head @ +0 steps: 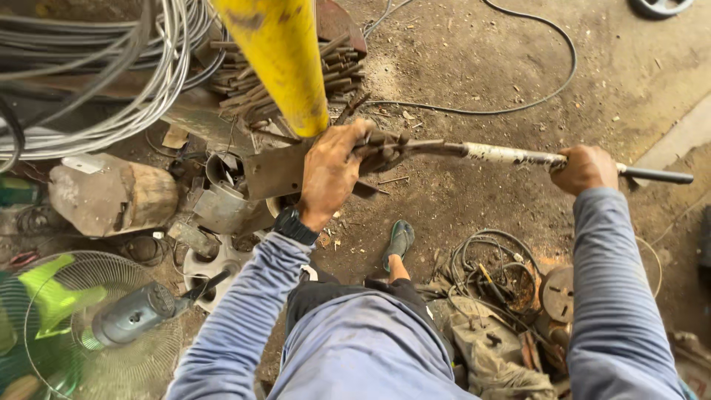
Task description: The person repeatedly bends small metal rods using a manual lever-style bender. They pick up each rod, place it in the bender, and apply downward force to bend it before moving to the next rod.
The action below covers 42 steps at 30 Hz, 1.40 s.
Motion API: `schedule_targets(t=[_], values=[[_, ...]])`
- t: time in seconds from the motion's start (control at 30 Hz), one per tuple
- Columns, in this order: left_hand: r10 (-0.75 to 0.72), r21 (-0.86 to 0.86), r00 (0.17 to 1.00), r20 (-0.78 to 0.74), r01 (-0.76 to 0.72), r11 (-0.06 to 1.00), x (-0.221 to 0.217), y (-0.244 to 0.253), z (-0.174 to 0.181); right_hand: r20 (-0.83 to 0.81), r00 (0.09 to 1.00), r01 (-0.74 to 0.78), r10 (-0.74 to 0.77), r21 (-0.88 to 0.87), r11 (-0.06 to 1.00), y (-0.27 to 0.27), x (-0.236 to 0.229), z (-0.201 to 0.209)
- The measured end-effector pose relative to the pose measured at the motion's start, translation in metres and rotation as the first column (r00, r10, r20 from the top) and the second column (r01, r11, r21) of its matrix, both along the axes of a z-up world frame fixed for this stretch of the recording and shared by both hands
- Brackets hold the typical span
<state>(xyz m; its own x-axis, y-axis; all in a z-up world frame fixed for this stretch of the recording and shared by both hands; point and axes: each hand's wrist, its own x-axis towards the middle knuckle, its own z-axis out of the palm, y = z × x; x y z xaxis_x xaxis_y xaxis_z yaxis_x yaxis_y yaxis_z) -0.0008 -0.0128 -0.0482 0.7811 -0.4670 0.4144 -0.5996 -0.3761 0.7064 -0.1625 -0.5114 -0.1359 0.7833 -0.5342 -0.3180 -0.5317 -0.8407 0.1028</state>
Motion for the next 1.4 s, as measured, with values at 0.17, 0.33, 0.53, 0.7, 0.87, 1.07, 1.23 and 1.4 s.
schedule_targets(t=[0.17,0.33,0.53,0.7,0.87,1.07,1.23,1.4], values=[[-0.015,-0.024,0.964,0.265,0.022,0.999,0.012,0.009,-0.02,-0.014,0.963,0.269,-0.269,-0.008,0.963,0.054,-0.047,0.012],[-0.084,-0.061,0.959,0.271,0.105,0.993,0.013,0.007,-0.036,0.137,0.89,0.439,-0.434,-0.009,0.898,0.163,-0.149,0.011],[-0.179,-0.089,0.969,0.172,0.196,0.976,0.027,0.02,-0.037,0.092,0.815,0.574,-0.572,0.008,0.819,0.294,-0.207,0.011],[-0.134,-0.135,0.975,0.177,0.159,0.978,0.03,0.012,-0.044,0.231,0.785,0.585,-0.575,0.03,0.81,0.403,-0.23,0.008],[-0.128,-0.079,0.983,0.129,0.139,0.987,0.032,0.012,-0.054,0.292,0.753,0.569,-0.59,0.164,0.806,0.483,-0.231,0.01],[-0.074,-0.155,0.941,0.331,0.131,0.979,0.01,0.023,-0.019,0.16,0.736,0.606,-0.658,0.276,0.746,0.446,-0.206,0.031],[-0.262,-0.244,0.959,-0.106,0.231,0.942,-0.05,0.046,-0.011,0.056,0.711,0.659,-0.701,0.293,0.692,0.431,-0.198,0.031],[-0.567,-0.582,0.266,-0.779,0.026,0.812,-0.048,0.009,-0.03,0.094,0.678,0.68,-0.729,0.295,0.671,0.424,-0.196,0.032]])
